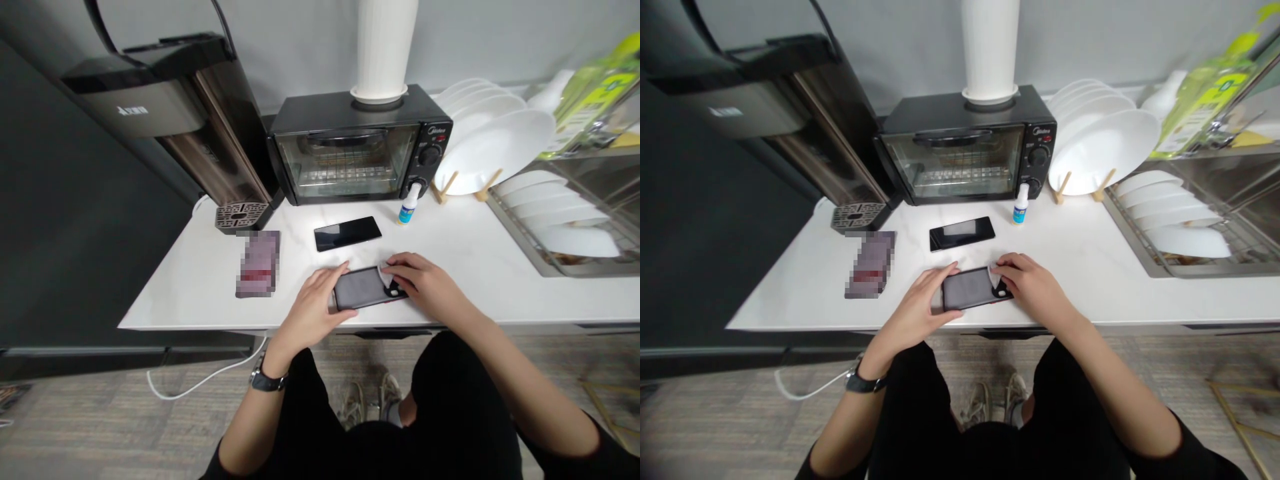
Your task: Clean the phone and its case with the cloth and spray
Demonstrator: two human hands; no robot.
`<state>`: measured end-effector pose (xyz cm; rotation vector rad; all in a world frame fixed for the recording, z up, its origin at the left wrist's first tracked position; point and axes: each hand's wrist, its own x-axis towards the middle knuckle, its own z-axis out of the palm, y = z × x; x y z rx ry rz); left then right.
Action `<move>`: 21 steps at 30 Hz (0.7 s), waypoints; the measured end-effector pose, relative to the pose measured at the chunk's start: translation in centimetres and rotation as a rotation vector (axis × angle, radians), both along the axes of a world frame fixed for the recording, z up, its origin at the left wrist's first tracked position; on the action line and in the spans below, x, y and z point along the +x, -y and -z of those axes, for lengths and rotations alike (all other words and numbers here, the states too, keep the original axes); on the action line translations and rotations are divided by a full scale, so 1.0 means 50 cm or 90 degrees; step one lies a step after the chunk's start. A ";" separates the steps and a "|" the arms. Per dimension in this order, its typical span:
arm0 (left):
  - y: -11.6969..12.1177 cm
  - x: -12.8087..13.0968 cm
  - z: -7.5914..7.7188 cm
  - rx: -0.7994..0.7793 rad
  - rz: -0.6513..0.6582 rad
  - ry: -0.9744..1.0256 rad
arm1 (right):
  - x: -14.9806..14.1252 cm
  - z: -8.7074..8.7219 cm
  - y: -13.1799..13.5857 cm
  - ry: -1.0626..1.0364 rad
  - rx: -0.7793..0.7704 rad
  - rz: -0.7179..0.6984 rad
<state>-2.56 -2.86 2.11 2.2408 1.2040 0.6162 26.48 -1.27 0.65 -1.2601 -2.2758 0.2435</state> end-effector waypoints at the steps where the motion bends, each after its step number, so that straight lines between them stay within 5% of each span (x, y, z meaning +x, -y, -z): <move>1: -0.002 0.000 0.000 -0.008 -0.005 0.005 | 0.003 -0.003 -0.003 0.016 -0.003 0.003; 14: -0.005 -0.011 -0.002 -0.012 0.042 0.007 | 0.000 -0.030 -0.015 0.041 -0.030 -0.028; 21: -0.006 -0.005 0.001 -0.027 0.024 0.009 | -0.053 -0.028 -0.026 0.043 -0.021 -0.076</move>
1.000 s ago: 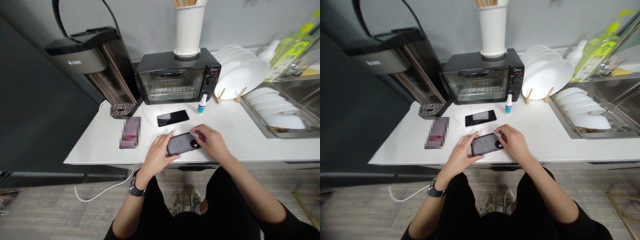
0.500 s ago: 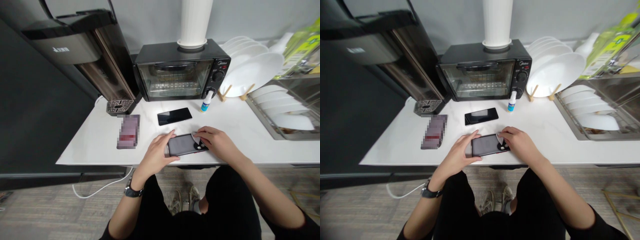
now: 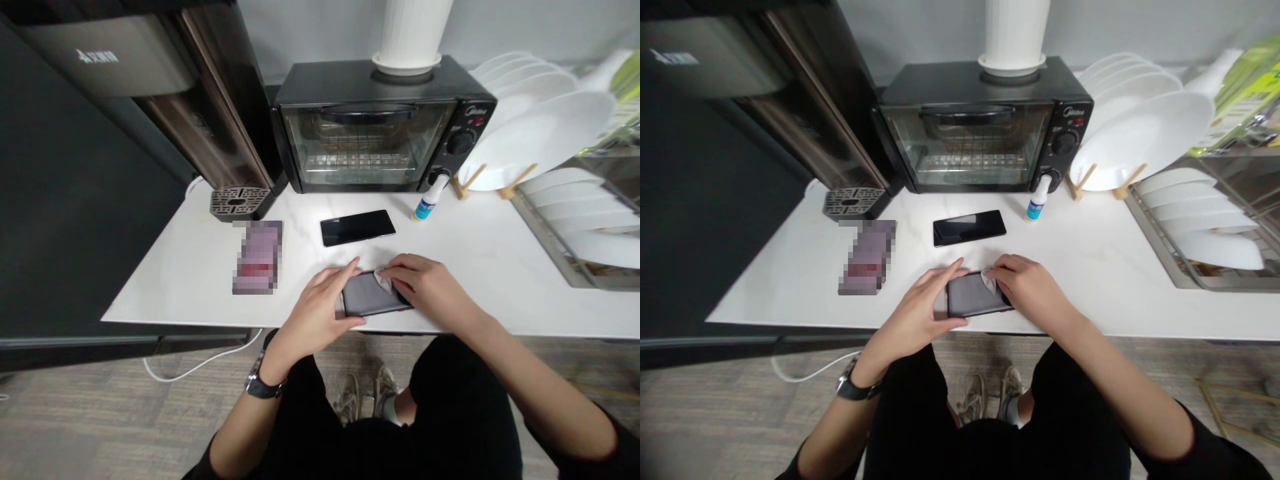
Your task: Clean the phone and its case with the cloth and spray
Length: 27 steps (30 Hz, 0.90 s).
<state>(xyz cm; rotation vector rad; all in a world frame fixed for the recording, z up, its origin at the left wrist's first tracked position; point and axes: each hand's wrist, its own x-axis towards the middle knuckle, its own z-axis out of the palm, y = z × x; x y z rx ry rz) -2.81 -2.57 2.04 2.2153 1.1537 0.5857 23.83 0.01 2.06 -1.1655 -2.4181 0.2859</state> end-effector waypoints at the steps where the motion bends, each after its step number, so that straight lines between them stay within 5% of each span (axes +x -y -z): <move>1: 0.000 0.000 0.001 0.001 -0.003 0.001 | -0.014 0.001 -0.002 -0.006 -0.002 -0.012; 10: 0.001 0.001 0.010 0.013 -0.016 0.016 | -0.125 0.011 -0.001 0.017 0.033 -0.137; 18: 0.004 0.005 0.000 0.013 -0.017 0.003 | -0.090 -0.018 0.034 0.002 -0.061 -0.219; 27: 0.002 0.001 0.004 0.017 -0.008 -0.017 | -0.013 -0.020 0.045 -0.041 -0.098 -0.175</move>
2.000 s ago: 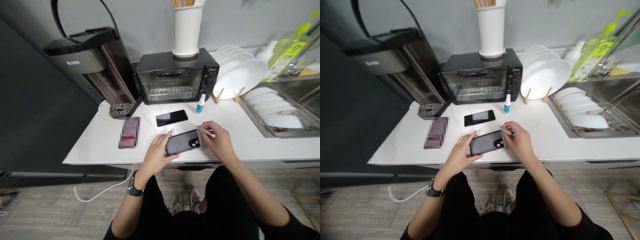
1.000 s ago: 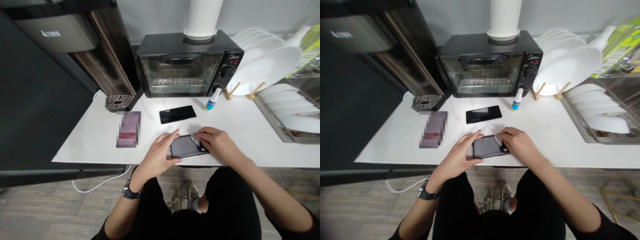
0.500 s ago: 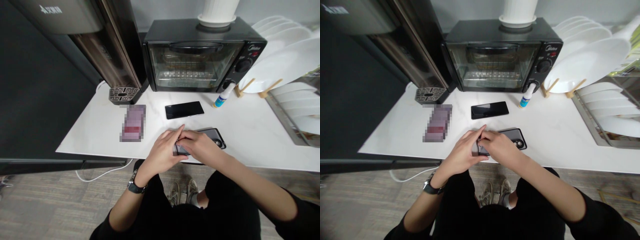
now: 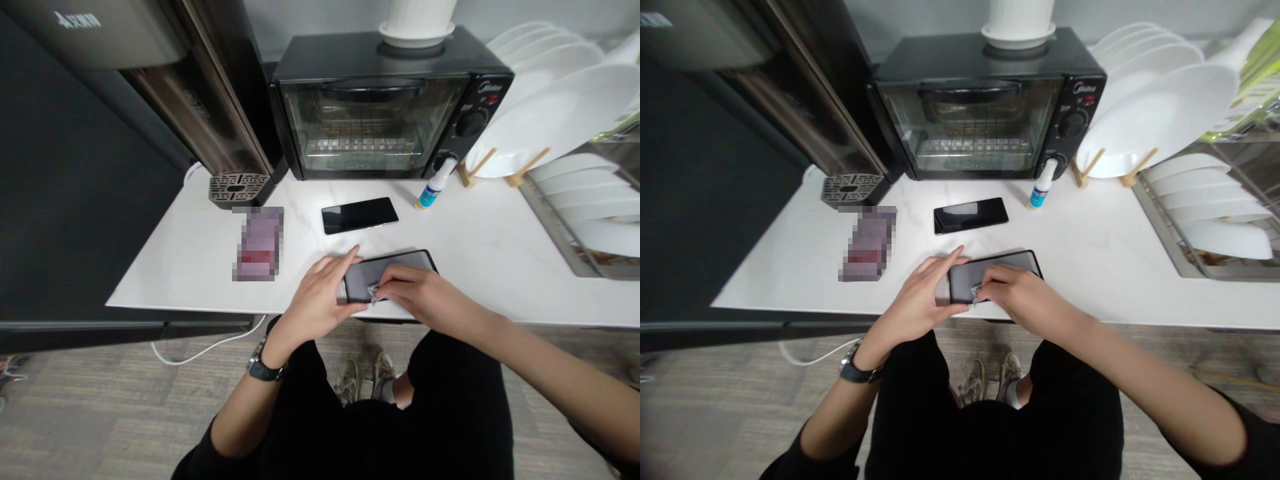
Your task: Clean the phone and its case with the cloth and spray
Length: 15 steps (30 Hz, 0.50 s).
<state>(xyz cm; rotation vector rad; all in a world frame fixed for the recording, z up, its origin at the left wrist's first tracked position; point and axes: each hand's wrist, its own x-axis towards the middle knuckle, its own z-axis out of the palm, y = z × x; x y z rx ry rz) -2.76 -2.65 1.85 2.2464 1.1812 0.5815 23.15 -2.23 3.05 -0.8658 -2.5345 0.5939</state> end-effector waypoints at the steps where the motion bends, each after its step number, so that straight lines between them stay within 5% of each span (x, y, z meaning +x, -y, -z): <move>1: -0.001 -0.001 0.000 -0.001 0.002 0.000 | 0.018 -0.002 0.001 0.005 -0.001 0.012; 8: -0.002 -0.001 -0.004 -0.015 -0.003 -0.008 | 0.122 -0.015 0.020 0.110 0.062 0.093; 15: -0.003 0.001 -0.010 -0.025 0.003 -0.009 | 0.096 -0.010 0.045 0.222 0.196 0.200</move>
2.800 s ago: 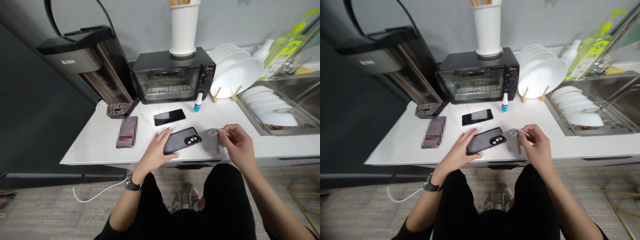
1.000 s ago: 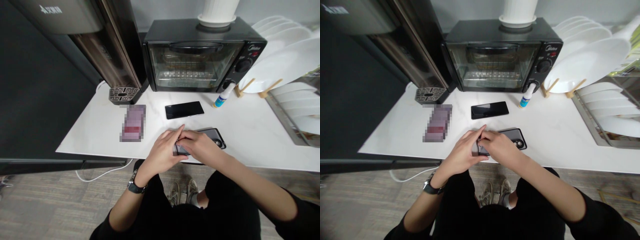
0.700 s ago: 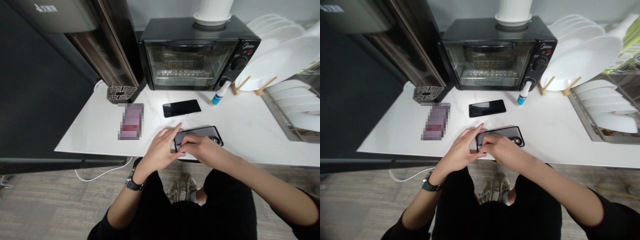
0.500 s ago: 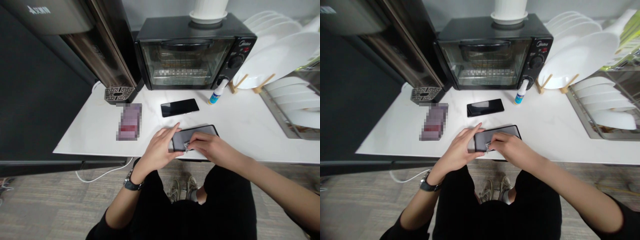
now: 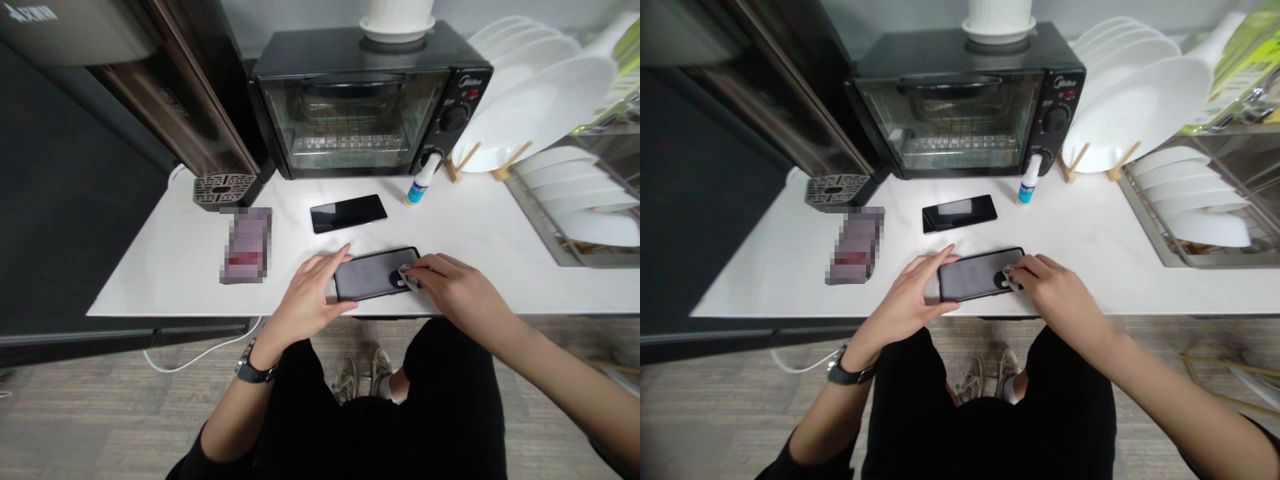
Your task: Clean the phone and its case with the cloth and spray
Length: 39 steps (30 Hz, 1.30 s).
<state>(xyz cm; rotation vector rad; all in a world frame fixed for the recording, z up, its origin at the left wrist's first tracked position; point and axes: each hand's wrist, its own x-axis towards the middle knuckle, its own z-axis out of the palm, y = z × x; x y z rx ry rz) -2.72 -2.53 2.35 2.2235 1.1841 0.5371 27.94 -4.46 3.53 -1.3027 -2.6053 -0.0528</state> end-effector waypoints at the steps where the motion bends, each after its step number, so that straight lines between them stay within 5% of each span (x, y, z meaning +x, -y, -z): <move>1: 0.000 0.000 -0.001 0.000 0.001 0.000 | -0.007 0.001 -0.001 0.005 0.014 0.014; 14: -0.003 0.001 0.000 0.005 -0.001 0.006 | -0.045 0.027 -0.049 -0.028 0.073 0.112; 22: -0.003 0.002 0.000 0.006 -0.007 0.007 | -0.091 0.010 -0.072 0.040 0.058 0.095; 34: -0.001 -0.002 0.007 0.015 -0.012 0.011 | -0.216 0.045 -0.070 -0.211 -0.067 -0.077; 39: 0.000 0.000 0.001 0.006 -0.010 0.004 | -0.196 0.027 -0.047 -0.249 -0.182 -0.150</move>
